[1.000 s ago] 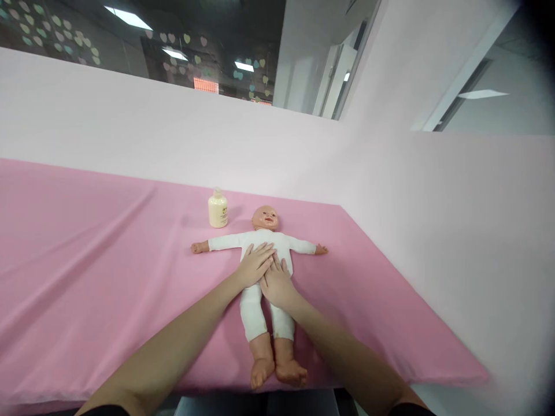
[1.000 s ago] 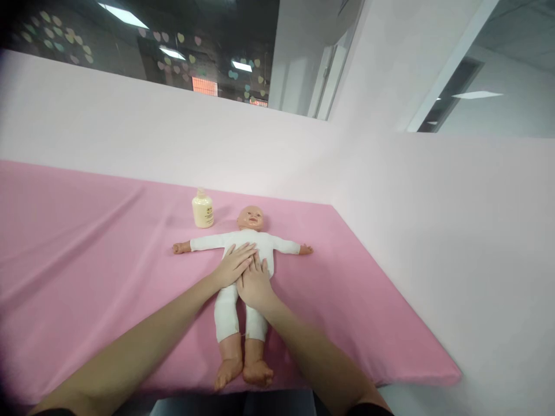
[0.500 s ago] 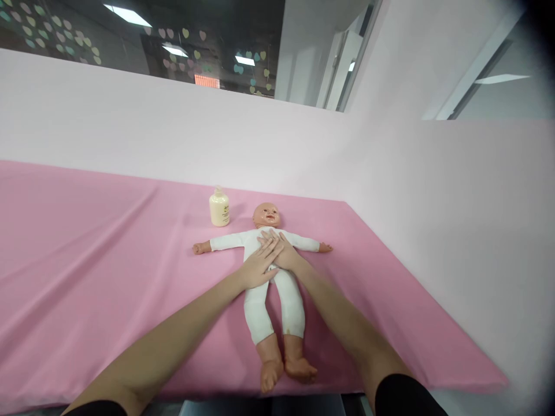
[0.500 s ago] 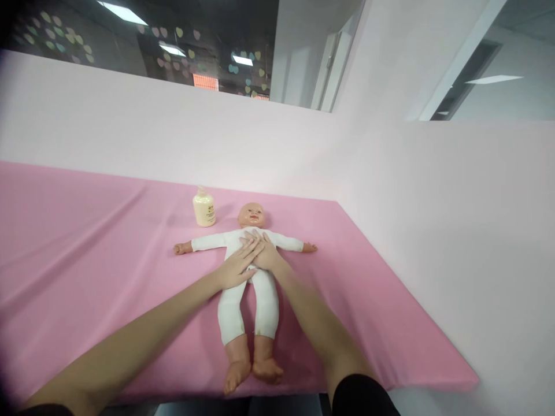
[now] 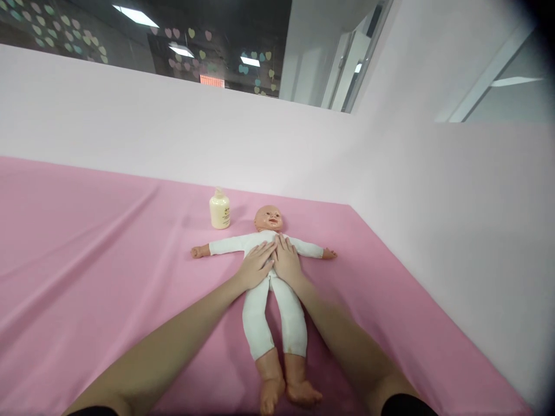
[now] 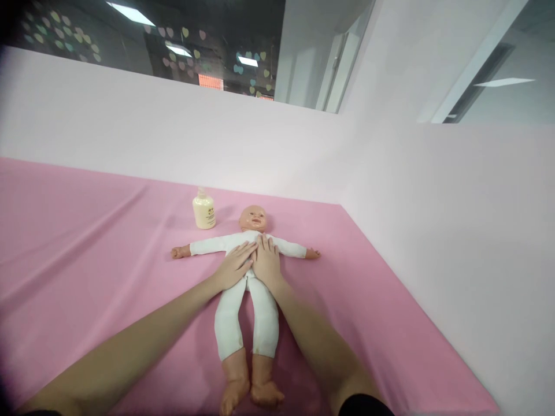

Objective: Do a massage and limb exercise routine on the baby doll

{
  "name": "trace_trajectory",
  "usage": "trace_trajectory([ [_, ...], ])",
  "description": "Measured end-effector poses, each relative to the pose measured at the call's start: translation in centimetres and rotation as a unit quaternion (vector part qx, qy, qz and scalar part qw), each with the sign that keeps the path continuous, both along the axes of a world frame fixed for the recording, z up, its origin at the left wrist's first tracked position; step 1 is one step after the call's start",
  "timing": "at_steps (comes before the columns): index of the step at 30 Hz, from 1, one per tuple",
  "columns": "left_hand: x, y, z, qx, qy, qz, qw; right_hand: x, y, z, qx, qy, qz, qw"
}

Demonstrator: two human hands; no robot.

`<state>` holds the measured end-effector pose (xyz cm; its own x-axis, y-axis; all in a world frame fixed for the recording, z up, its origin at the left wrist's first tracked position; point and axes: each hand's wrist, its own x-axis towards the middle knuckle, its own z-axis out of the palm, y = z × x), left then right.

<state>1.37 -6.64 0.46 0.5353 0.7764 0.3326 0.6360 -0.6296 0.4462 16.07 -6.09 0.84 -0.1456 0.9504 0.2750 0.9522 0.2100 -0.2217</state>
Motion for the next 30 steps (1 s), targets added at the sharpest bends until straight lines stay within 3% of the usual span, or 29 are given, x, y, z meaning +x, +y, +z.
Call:
trace_trajectory([
  [6, -0.2, 0.6, -0.9, -0.017, -0.022, 0.071, 0.997, -1.4, -2.2, 0.5, -0.022, -0.023, -0.009, 0.999],
  [12, -0.5, 1.0, -1.6, -0.034, -0.074, 0.089, 0.993, -1.8, -3.1, 1.5, -0.023, -0.032, 0.155, 0.987],
  [17, -1.4, 1.9, -2.5, -0.045, -0.126, 0.122, 0.983, -1.1, -2.3, 1.7, -0.037, 0.079, 0.291, 0.953],
  [20, -1.6, 1.8, -2.3, -0.038, -0.091, 0.12, 0.988, -0.3, -1.4, 1.4, -0.056, 0.199, 0.291, 0.934],
  [22, -1.6, 1.3, -1.6, -0.021, -0.044, 0.095, 0.994, 0.1, -1.0, 1.3, -0.03, 0.265, 0.244, 0.932],
  [24, -1.4, 0.7, -0.8, 0.006, 0.006, 0.034, 0.999, 0.3, -0.9, 1.4, 0.021, 0.27, 0.218, 0.938],
  [26, -1.2, 0.2, -0.1, 0.032, 0.039, -0.029, 0.998, 0.1, -1.0, 1.7, 0.053, 0.206, 0.229, 0.95],
  [30, -1.1, -0.1, 0.3, 0.056, 0.039, -0.077, 0.995, -0.1, -0.7, 1.9, 0.037, 0.074, 0.233, 0.969],
])
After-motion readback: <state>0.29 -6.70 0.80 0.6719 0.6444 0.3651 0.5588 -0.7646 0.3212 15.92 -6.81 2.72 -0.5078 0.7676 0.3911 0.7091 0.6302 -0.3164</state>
